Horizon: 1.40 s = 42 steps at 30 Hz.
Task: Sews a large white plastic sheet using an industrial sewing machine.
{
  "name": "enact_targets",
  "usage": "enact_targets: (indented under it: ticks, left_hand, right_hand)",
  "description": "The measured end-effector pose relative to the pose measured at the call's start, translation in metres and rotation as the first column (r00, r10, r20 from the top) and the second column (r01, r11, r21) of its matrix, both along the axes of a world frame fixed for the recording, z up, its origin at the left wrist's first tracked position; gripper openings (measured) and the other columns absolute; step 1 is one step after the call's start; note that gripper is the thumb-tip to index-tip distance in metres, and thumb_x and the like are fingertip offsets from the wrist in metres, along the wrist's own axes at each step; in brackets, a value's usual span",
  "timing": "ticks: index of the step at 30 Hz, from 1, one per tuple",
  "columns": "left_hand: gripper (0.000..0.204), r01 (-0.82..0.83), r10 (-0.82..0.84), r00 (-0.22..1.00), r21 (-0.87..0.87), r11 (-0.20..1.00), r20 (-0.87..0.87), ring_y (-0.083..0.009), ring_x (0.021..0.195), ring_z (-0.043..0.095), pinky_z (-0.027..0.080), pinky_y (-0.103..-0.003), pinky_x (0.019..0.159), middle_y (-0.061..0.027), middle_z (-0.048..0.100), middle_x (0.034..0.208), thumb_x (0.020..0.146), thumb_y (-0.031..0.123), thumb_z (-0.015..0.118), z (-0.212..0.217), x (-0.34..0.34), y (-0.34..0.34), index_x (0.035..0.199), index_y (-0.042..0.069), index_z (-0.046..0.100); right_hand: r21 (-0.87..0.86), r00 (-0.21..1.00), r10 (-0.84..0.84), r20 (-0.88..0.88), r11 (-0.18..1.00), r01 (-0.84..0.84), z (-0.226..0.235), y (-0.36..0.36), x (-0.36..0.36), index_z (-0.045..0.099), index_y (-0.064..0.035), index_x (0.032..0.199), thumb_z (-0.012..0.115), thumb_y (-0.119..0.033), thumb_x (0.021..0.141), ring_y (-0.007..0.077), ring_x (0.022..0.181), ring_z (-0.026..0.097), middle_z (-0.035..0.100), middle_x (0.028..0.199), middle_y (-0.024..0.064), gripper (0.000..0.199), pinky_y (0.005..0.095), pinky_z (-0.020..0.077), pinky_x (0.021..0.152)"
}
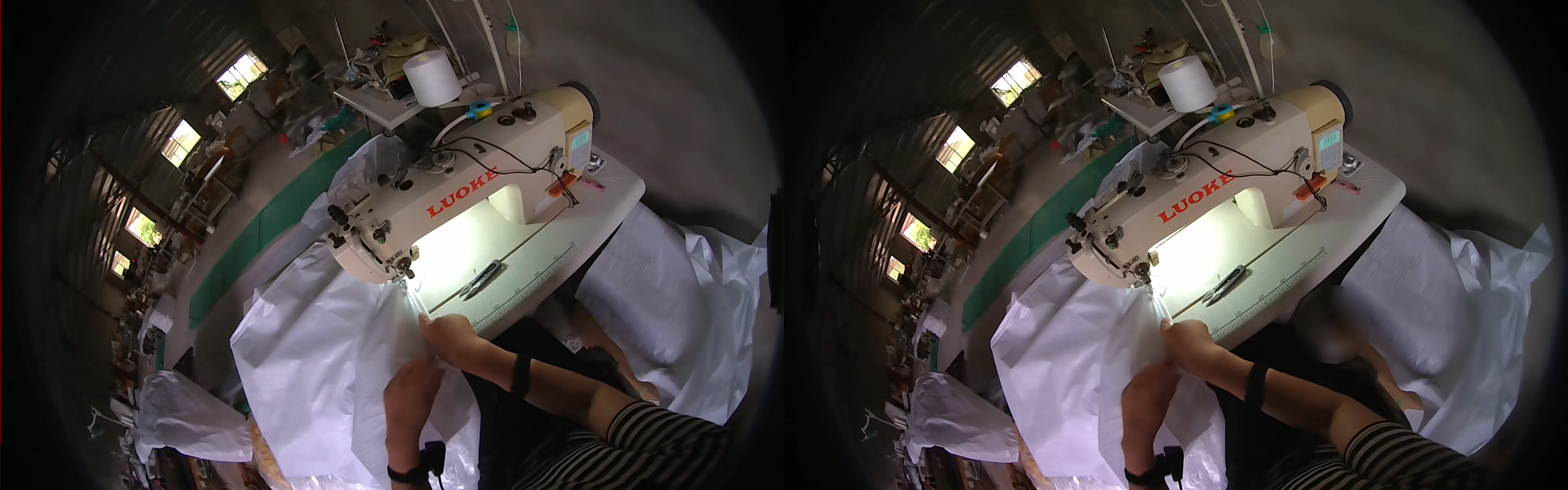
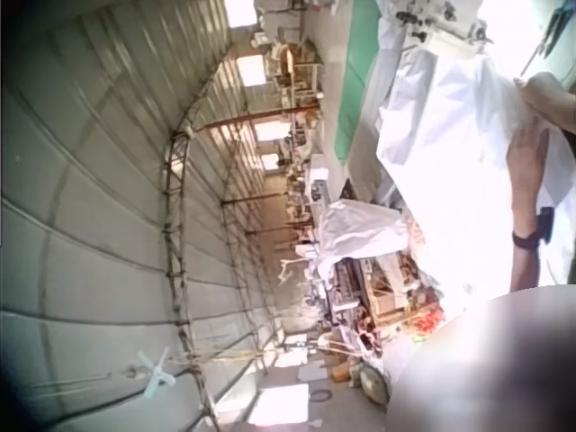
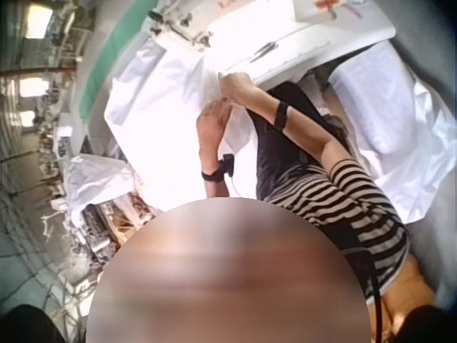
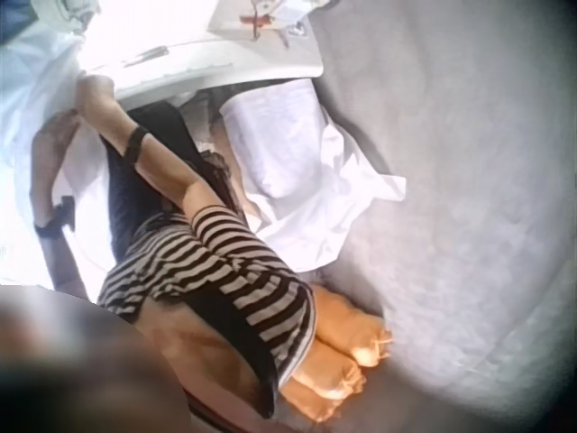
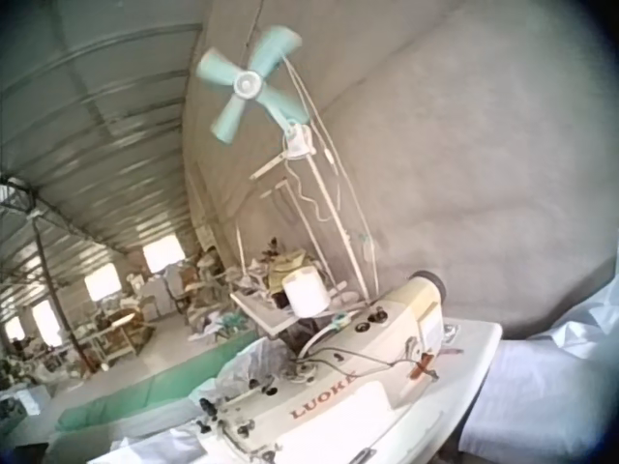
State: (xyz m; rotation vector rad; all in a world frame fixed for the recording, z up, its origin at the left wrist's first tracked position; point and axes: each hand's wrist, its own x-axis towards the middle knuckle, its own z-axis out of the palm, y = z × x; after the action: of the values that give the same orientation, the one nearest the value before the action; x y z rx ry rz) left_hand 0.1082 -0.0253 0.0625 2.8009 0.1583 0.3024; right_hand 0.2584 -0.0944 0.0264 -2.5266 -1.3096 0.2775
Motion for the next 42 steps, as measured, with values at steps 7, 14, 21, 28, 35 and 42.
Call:
enact_targets:
  ticks: [7, 14, 21, 28, 35, 42]
  left_hand:
    - [0.050, -0.438, 0.425, 0.899, 0.211, 0.874, 0.104, -0.0313, 0.141, 0.037, 0.025, -0.057, 0.114, -0.0085, 0.046, 0.149, 0.093, 0.028, 0.060, -0.049, -0.047, 0.098, 0.140, 0.013, 0.048]
    - [0.037, -0.275, 0.284, 0.959, 0.264, 0.924, 0.007, -0.0304, 0.141, 0.035, 0.028, -0.051, 0.114, -0.0112, 0.042, 0.150, 0.093, 0.020, 0.060, -0.025, -0.016, 0.166, 0.129, 0.013, 0.059]
    - [0.069, -0.077, 0.069, 0.991, 0.072, 0.994, 0.111, -0.0342, 0.133, 0.045, 0.036, -0.052, 0.108, -0.0139, 0.050, 0.140, 0.072, 0.014, 0.076, -0.009, -0.060, -0.004, 0.135, 0.011, 0.050]
    - [0.086, -0.325, 0.325, 0.946, 0.049, 0.944, 0.010, -0.0317, 0.146, 0.027, 0.014, -0.057, 0.118, -0.0092, 0.037, 0.154, 0.075, 0.034, 0.079, -0.043, -0.078, 0.070, 0.147, 0.012, 0.039]
    - [0.045, -0.186, 0.214, 0.976, -0.340, 0.922, 0.047, -0.0276, 0.147, 0.028, 0.007, -0.048, 0.121, -0.0088, 0.044, 0.151, 0.101, 0.037, 0.045, -0.037, -0.082, 0.117, 0.136, 0.011, 0.055]
    - [0.039, -0.205, 0.230, 0.951, -0.136, 0.969, 0.205, -0.0343, 0.136, 0.042, 0.024, -0.047, 0.116, -0.0111, 0.052, 0.143, 0.095, 0.019, 0.058, -0.047, -0.083, 0.104, 0.132, 0.008, 0.057]
  right_hand:
    - [0.208, 1.000, -0.002, 0.010, 0.978, 0.000, -0.017, 0.007, 0.007, 0.050, 0.0079, 0.126, 0.051, -0.012, 0.093, 0.0331, 0.067, 0.069, 0.068, 0.073, 0.0154, 0.038, 0.0426, 0.0534, 0.055]
    - [0.161, 0.994, -0.002, 0.105, 0.987, -0.015, 0.006, 0.010, 0.015, 0.049, 0.0052, 0.129, 0.055, -0.015, 0.091, 0.0318, 0.066, 0.069, 0.068, 0.072, 0.0134, 0.043, 0.0390, 0.0525, 0.054]
    - [0.755, 0.918, 0.236, -0.318, 0.649, 0.095, -0.017, -0.103, -0.012, 0.064, -0.0038, 0.101, 0.062, -0.018, 0.093, 0.0257, 0.080, 0.069, 0.070, 0.091, 0.0077, 0.016, 0.0346, 0.0551, 0.070]
    - [0.526, 0.801, 0.208, -0.561, 0.837, 0.151, -0.048, -0.102, -0.046, 0.060, -0.0016, 0.113, 0.067, -0.023, 0.093, 0.0228, 0.098, 0.067, 0.063, 0.119, 0.0121, 0.030, 0.0328, 0.0525, 0.086]
    - [0.453, 0.133, 0.442, -0.887, 0.780, 0.431, -0.056, -0.118, -0.060, 0.051, 0.0008, 0.128, 0.071, -0.026, 0.091, 0.0158, 0.107, 0.060, 0.063, 0.116, 0.0108, 0.050, 0.0306, 0.0483, 0.094]
    - [0.541, 0.942, -0.129, -0.310, 0.791, 0.287, -0.042, -0.195, -0.034, 0.060, -0.0040, 0.114, 0.068, -0.010, 0.089, 0.0131, 0.086, 0.062, 0.066, 0.105, 0.0081, 0.027, 0.0320, 0.0512, 0.077]
